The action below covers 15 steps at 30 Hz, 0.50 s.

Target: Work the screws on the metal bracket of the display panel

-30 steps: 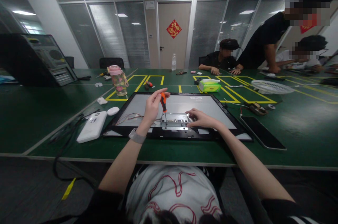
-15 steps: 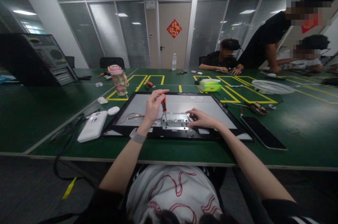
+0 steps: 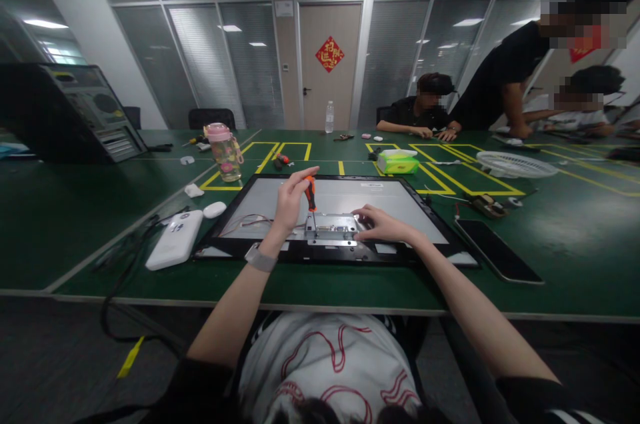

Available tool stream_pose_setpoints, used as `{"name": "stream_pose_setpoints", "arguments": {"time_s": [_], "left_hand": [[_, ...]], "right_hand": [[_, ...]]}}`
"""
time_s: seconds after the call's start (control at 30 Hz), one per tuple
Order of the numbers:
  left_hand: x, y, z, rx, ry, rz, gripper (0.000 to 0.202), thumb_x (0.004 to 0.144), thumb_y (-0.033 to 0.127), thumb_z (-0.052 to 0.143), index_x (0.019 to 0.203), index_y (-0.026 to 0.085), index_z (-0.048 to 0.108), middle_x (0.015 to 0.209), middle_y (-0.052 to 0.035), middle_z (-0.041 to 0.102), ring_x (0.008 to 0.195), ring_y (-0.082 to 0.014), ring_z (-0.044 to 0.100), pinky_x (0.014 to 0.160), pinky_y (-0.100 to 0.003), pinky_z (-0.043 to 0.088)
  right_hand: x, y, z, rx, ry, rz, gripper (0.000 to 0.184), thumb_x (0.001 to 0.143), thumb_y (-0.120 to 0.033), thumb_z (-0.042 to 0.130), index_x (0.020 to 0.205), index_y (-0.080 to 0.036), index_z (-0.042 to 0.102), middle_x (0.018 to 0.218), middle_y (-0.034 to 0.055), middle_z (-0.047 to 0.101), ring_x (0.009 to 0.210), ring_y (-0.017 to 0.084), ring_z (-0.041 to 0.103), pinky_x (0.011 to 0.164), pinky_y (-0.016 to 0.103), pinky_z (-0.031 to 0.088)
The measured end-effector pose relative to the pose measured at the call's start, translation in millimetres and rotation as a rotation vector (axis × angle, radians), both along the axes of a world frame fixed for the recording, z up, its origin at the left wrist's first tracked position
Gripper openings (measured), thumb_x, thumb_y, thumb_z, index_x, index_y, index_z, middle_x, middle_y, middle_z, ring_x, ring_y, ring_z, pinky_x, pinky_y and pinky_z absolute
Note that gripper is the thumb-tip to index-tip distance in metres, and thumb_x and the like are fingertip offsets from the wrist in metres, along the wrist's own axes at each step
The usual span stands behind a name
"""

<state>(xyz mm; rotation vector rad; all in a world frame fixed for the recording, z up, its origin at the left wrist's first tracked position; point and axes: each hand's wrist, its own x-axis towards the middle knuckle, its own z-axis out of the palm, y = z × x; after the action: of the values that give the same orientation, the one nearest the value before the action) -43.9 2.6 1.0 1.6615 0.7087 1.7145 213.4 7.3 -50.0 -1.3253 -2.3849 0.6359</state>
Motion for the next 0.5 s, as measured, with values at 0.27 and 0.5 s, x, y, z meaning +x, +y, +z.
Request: {"name": "stream_pose_setpoints", "arguments": {"time_s": [0.27,0.5], "left_hand": [[1.9,-6.1,2.7,0.007,0.091,0.115,0.025,0.076,0.027,0.066,0.100,0.018,0.069,0.090,-0.0046,0.066,0.079,-0.0140,0.062,0.073,-0.026,0.049],[-1.4,-4.9,4.3,0.087,0.117,0.195,0.027,0.086,0.021,0.047,0.096,0.019,0.071,0.099,-0.0057,0.067,0.097,-0.0176,0.059,0.087,-0.030,0.045]], "right_hand": [[1.2,1.8,-1.9,-0.004,0.006,0.003,0.071,0.068,-0.059,0.068,0.126,-0.020,0.055,0.107,0.0086,0.052,0.097,0.025,0.056,0.088,0.037,0.045],[1.0,1.5,-1.5,-0.016,0.005,0.001,0.072,0.068,-0.060,0.068,0.126,-0.020,0.054,0.108,0.0083,0.052,0.098,0.025,0.055,0.087,0.037,0.046]]}}
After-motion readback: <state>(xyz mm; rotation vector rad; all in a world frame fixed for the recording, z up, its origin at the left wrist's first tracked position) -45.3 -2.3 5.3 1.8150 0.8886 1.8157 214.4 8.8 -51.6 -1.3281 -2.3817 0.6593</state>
